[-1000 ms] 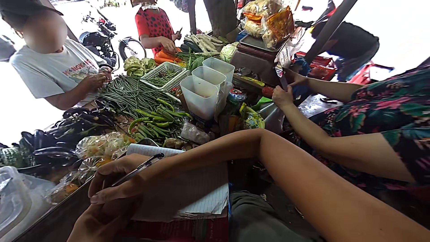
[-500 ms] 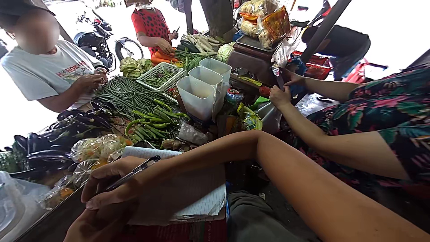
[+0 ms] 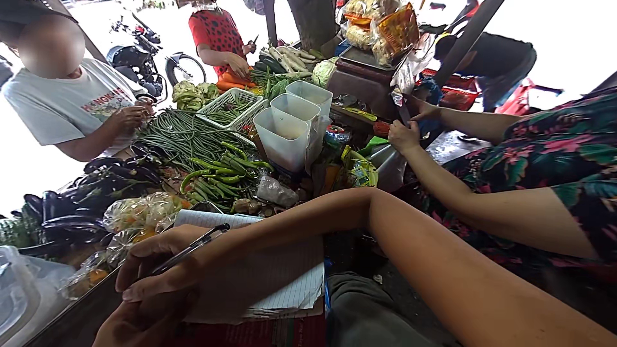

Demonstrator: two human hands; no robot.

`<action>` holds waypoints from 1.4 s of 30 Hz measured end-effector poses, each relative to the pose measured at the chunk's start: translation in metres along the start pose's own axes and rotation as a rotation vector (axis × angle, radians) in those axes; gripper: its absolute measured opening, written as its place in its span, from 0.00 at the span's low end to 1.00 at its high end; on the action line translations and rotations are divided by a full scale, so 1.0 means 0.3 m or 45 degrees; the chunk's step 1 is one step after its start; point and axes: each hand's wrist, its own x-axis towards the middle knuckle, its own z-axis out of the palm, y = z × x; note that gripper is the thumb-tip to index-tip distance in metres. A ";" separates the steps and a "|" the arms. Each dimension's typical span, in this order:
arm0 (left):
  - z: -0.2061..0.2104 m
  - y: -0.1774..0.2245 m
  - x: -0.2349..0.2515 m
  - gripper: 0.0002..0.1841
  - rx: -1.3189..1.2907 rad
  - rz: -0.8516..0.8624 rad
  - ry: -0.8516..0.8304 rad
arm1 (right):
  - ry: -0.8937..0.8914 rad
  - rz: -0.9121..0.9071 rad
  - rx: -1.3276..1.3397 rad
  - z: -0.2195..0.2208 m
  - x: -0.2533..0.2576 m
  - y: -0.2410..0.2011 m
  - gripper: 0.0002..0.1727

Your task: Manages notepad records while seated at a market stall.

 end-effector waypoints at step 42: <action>-0.016 -0.041 0.020 0.28 -0.041 0.015 0.010 | -0.069 0.049 0.003 -0.010 0.031 0.039 0.10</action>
